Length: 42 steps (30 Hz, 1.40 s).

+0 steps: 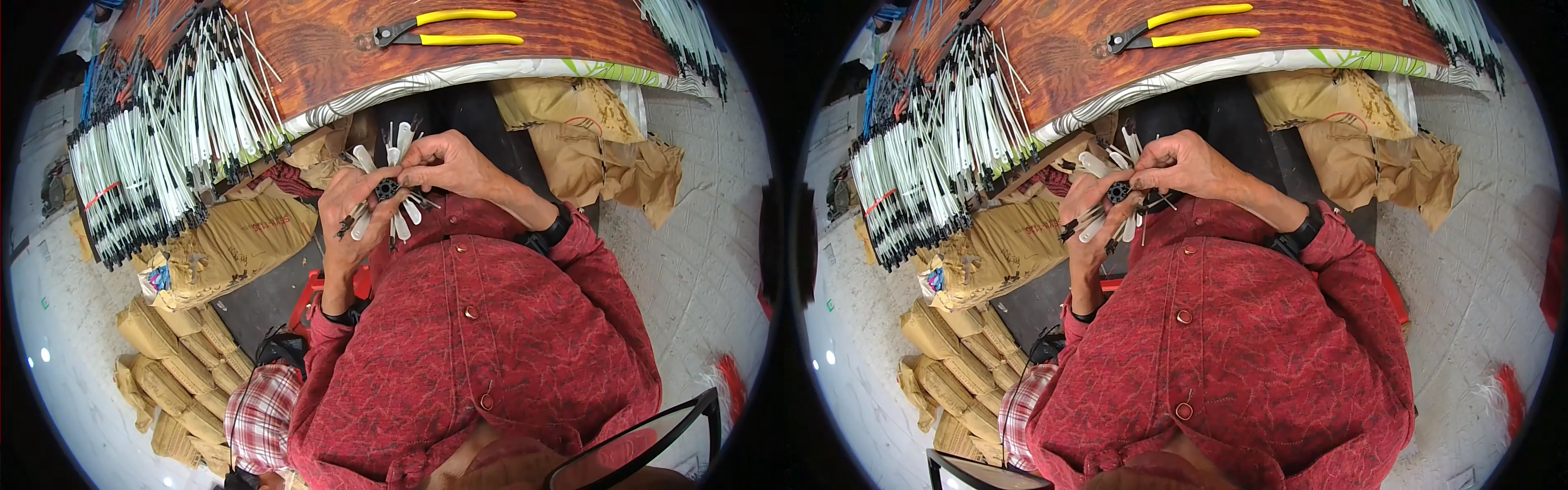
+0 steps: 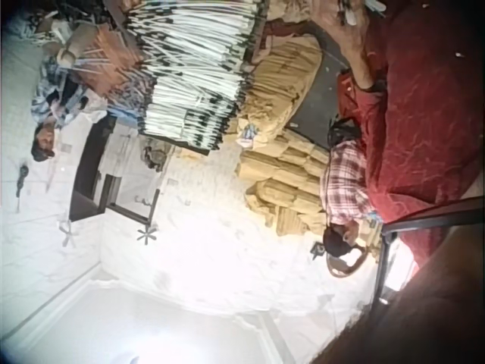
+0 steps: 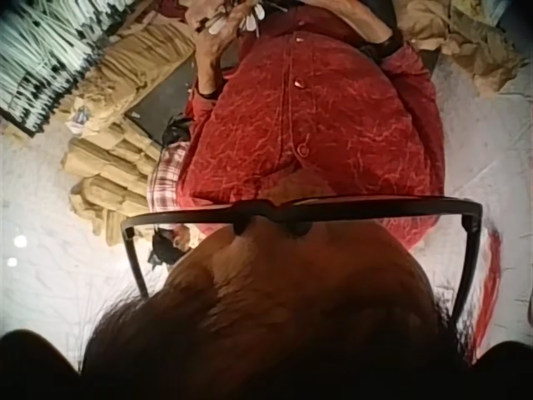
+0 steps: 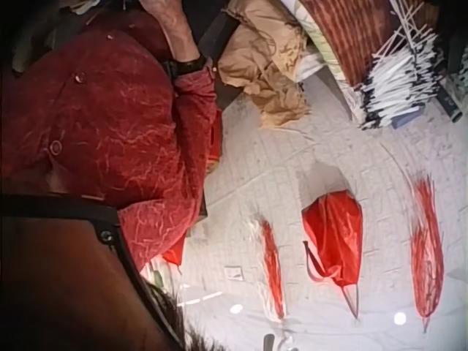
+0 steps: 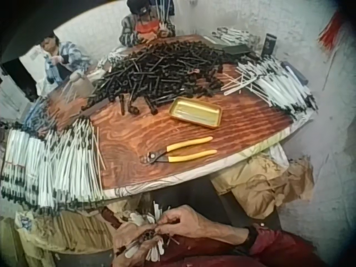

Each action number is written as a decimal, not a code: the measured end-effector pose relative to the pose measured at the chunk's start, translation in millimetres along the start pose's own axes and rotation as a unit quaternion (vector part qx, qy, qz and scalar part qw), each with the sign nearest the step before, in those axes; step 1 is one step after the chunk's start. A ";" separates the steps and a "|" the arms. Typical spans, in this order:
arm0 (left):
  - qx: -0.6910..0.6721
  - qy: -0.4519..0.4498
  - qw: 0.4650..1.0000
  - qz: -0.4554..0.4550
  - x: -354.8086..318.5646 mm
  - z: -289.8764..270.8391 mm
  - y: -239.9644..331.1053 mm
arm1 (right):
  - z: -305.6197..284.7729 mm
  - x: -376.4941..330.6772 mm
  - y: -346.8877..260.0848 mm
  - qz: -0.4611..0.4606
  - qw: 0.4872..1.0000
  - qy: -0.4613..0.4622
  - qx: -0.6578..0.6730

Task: Assemble and secure bundles of electrical wires using connectors and fasteners on a production table.

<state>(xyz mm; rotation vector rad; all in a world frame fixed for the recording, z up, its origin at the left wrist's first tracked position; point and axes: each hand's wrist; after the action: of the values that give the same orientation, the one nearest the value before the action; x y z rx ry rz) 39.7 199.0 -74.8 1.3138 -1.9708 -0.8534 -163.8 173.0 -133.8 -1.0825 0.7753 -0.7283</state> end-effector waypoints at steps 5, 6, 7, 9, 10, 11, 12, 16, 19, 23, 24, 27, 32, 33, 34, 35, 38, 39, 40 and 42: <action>-0.011 -0.006 1.000 0.028 -1.0 1.3 -3.3 | -8.6 8.7 3.2 0.029 0.998 -0.053 -0.021; -0.009 -0.006 1.000 0.024 -1.6 1.5 -3.2 | -9.3 11.3 2.6 0.031 0.997 -0.073 -0.025; -0.007 -0.006 1.000 0.019 -2.1 1.6 -3.0 | -9.1 12.6 2.0 0.033 0.995 -0.092 -0.029; -0.004 -0.006 1.000 0.015 -2.4 1.8 -1.3 | -7.5 13.3 0.4 0.038 0.995 -0.091 -0.029; -0.011 0.003 1.000 -0.001 -1.4 2.0 -0.8 | -7.0 14.7 -0.3 0.044 0.994 -0.091 -0.031; -0.017 0.012 1.000 -0.017 -0.3 2.1 -0.4 | -6.7 15.7 -0.6 0.050 0.994 -0.092 -0.032; -0.024 0.020 0.999 -0.033 0.6 2.1 -0.4 | -5.2 15.1 0.1 0.049 0.994 -0.093 -0.032; -0.035 0.011 0.999 -0.023 2.2 2.0 -2.6 | 9.9 4.4 -0.3 -0.005 0.999 0.037 -0.027; -0.044 0.030 0.998 -0.032 -1.3 0.9 -1.6 | 15.8 -0.6 -10.6 -0.013 0.997 0.070 -0.040; -0.032 0.042 0.998 -0.035 0.0 2.8 -1.2 | 16.6 -0.2 -2.4 -0.081 0.986 0.091 -0.114; -0.024 0.042 0.998 -0.035 0.4 3.2 -1.2 | 15.8 -0.1 -2.0 -0.081 0.986 0.090 -0.115; -0.015 0.027 0.999 -0.028 1.1 -0.6 2.1 | 13.4 -1.1 -1.8 -0.005 0.998 0.061 -0.016; -0.018 -0.001 1.000 -0.004 1.0 -1.9 -1.8 | 6.3 3.1 0.1 0.018 1.000 0.018 -0.005; -0.017 -0.002 1.000 -0.004 0.5 -1.8 -3.0 | 4.0 4.6 -0.6 0.022 1.000 -0.001 -0.020; -0.026 0.002 1.000 0.000 -0.3 -1.6 -4.5 | 2.2 6.1 -2.0 0.027 0.999 -0.020 -0.034; -0.036 0.006 0.999 0.006 -1.4 -1.0 -6.0 | 1.1 6.6 -2.7 0.031 0.998 -0.038 -0.050; -0.042 0.009 0.999 0.021 -3.3 1.3 -9.8 | 2.7 8.9 2.1 0.008 0.998 -0.052 -0.026; -0.038 0.008 0.999 0.031 -3.4 1.9 -10.9 | 3.7 9.6 3.0 -0.004 0.998 -0.060 -0.014; -0.033 0.007 0.999 0.041 -2.8 2.0 -11.6 | 4.4 10.3 3.0 -0.005 0.998 -0.060 -0.014; -0.035 0.008 0.999 0.022 -2.7 1.5 -9.6 | 7.4 10.0 2.2 -0.003 0.999 -0.031 0.008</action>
<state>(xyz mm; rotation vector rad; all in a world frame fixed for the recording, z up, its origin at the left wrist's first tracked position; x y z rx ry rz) 44.6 198.9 -83.7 1.2294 -1.9315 -0.8802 -151.9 168.9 -135.7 -1.0875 0.7131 -0.7019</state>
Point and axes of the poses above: each hand's wrist, its own x-axis towards the middle knuckle, its own z-axis out of the palm, y = z × x, and after that the axes turned 2 degrees about -x, right-handed
